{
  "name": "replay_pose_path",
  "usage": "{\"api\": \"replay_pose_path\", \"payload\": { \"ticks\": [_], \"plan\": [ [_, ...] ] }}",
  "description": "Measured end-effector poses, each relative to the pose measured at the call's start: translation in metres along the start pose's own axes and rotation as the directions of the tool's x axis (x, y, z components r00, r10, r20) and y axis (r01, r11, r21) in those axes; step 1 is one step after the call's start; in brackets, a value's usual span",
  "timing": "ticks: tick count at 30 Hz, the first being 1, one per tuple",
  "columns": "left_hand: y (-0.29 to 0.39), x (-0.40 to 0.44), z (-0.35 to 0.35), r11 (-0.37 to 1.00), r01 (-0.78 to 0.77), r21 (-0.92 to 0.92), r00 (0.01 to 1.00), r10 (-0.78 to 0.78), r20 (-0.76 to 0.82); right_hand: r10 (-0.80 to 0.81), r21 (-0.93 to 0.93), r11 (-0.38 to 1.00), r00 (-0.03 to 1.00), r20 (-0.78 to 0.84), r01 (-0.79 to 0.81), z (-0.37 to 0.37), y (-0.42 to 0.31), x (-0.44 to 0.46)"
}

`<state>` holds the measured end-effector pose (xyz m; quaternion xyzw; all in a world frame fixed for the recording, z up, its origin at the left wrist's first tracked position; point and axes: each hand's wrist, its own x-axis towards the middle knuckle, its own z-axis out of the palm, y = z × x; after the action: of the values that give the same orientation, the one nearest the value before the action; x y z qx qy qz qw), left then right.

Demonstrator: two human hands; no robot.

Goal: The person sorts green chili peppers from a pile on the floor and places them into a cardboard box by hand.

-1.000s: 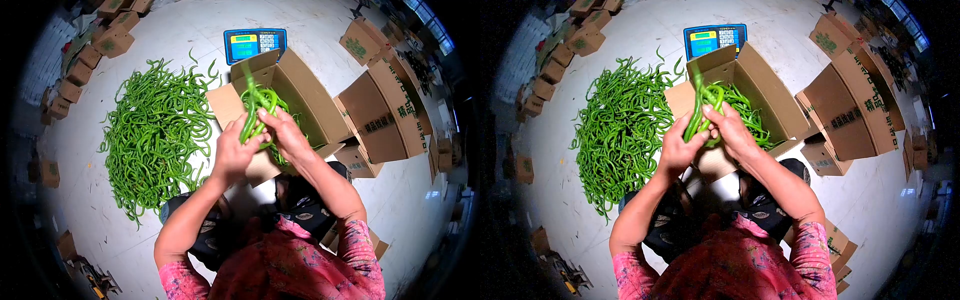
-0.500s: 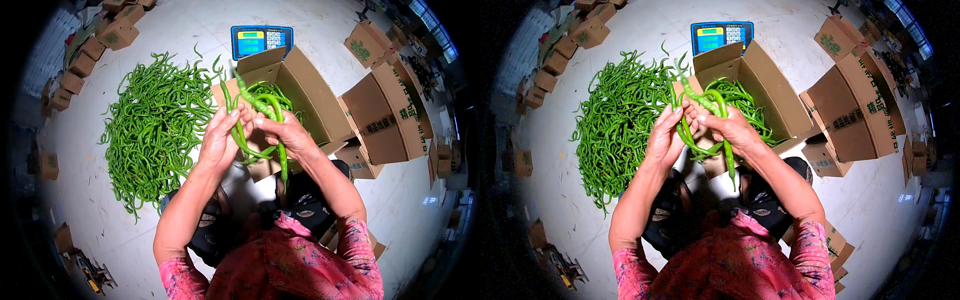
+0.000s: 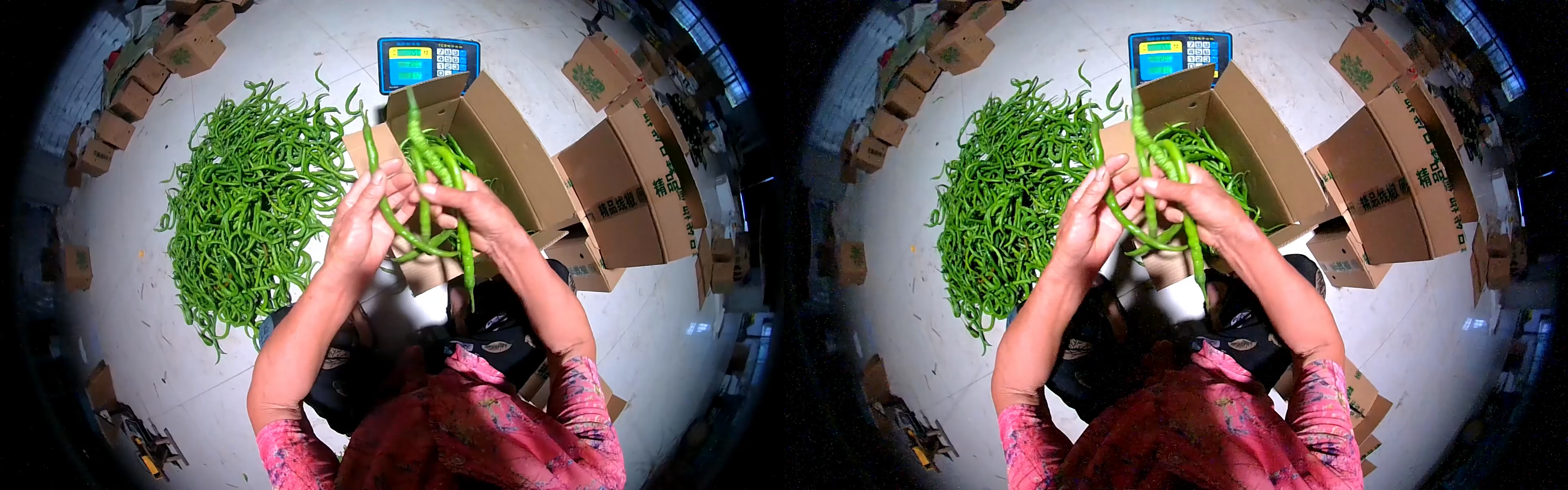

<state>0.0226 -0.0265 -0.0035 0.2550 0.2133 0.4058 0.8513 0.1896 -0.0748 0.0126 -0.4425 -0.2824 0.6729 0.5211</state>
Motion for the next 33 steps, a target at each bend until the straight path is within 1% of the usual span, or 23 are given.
{"api": "replay_pose_path", "payload": {
  "ticks": [2,3,4,6,9,12,13,14,16,17,18,19,20,21,22,23,24,25,28,30,31,32,33],
  "plan": [
    [0.006,-0.002,-0.016,1.0,0.017,0.026,0.997,-0.015,-0.072,-0.05,0.119,0.992,0.998,0.048,0.044,-0.016,-0.003,0.001],
    [0.011,-0.005,-0.006,1.0,0.012,0.011,0.99,-0.011,-0.144,-0.061,0.193,0.98,0.997,0.04,0.052,-0.019,-0.006,0.001],
    [0.013,-0.005,-0.012,1.0,0.002,-0.021,0.993,-0.005,-0.118,-0.078,0.234,0.97,0.995,0.063,0.061,-0.023,-0.005,0.003],
    [0.014,-0.005,-0.016,0.997,0.003,-0.074,0.998,-0.008,-0.066,-0.08,0.214,0.975,0.992,0.099,0.058,-0.027,-0.007,0.002],
    [0.011,-0.004,-0.013,1.0,0.008,0.022,0.999,-0.007,-0.038,-0.059,0.166,0.985,0.994,0.089,0.044,-0.025,-0.002,0.001],
    [0.005,-0.008,-0.004,0.999,0.019,0.044,0.995,-0.015,-0.103,-0.066,0.102,0.993,0.996,0.068,0.059,-0.016,-0.001,-0.001],
    [0.003,-0.007,-0.005,0.999,0.031,0.028,0.993,-0.028,-0.112,-0.065,0.107,0.992,0.998,-0.002,0.065,-0.01,0.002,-0.001],
    [0.0,-0.006,-0.003,0.999,0.032,0.026,0.997,-0.029,-0.078,-0.042,0.109,0.993,0.999,0.021,0.04,-0.014,0.007,0.002],
    [-0.008,-0.005,0.001,0.999,0.032,0.023,0.999,-0.032,-0.01,-0.053,-0.014,0.998,0.998,0.038,0.053,-0.002,0.009,0.0],
    [-0.012,-0.004,-0.002,0.998,0.026,0.05,0.999,-0.027,0.029,-0.115,-0.206,0.972,0.993,-0.01,0.111,0.004,0.014,0.003],
    [-0.023,0.001,0.002,0.999,-0.029,-0.031,0.999,0.03,0.031,-0.199,-0.309,0.933,0.98,-0.016,0.184,0.007,0.026,0.008],
    [-0.022,0.0,0.0,0.871,-0.318,0.375,0.947,0.274,0.168,-0.356,-0.509,0.802,0.935,0.013,0.312,0.01,0.035,0.01],
    [-0.02,-0.003,-0.003,0.509,-0.56,0.654,0.825,0.414,0.384,-0.493,-0.677,0.612,0.866,0.077,0.408,0.012,0.041,0.01],
    [-0.018,-0.007,-0.002,0.015,-0.684,0.729,0.669,0.409,0.62,-0.459,-0.727,0.577,0.884,0.088,0.372,0.014,0.037,0.005],
    [-0.02,-0.008,0.002,0.386,-0.571,0.725,0.814,0.385,0.436,-0.489,-0.747,0.536,0.866,0.105,0.393,0.016,0.035,0.003],
    [-0.026,-0.009,0.011,0.701,-0.379,0.604,0.925,0.276,0.26,-0.517,-0.765,0.494,0.847,0.124,0.414,0.018,0.033,0.002],
    [-0.029,-0.009,0.019,0.912,-0.138,0.386,0.988,0.098,0.12,-0.545,-0.781,0.45,0.826,0.143,0.433,0.019,0.033,0.002],
    [-0.029,-0.01,0.023,0.824,-0.241,0.512,0.97,0.194,0.145,-0.592,-0.885,0.235,0.781,0.197,0.402,0.017,0.036,0.004],
    [-0.034,-0.005,0.018,0.964,-0.191,0.185,0.981,0.182,0.065,-0.607,-0.956,-0.143,0.74,0.289,0.256,0.025,0.036,-0.003],
    [-0.022,-0.013,0.02,0.769,-0.327,0.55,0.922,0.388,0.005,-0.581,-0.916,-0.276,0.709,0.401,0.292,0.026,0.04,-0.001],
    [-0.027,-0.001,0.008,0.913,-0.24,0.331,0.941,0.303,-0.153,-0.558,-0.897,-0.323,0.705,0.437,0.301,0.028,0.041,-0.002],
    [-0.029,0.008,-0.001,0.984,-0.16,0.076,0.944,0.175,-0.279,-0.535,-0.877,-0.369,0.701,0.471,0.307,0.031,0.043,-0.005],
    [-0.021,0.012,-0.01,0.989,-0.137,0.051,0.953,0.146,-0.267,-0.541,-0.859,-0.389,0.671,0.507,0.335,0.034,0.047,-0.009]
  ]
}}
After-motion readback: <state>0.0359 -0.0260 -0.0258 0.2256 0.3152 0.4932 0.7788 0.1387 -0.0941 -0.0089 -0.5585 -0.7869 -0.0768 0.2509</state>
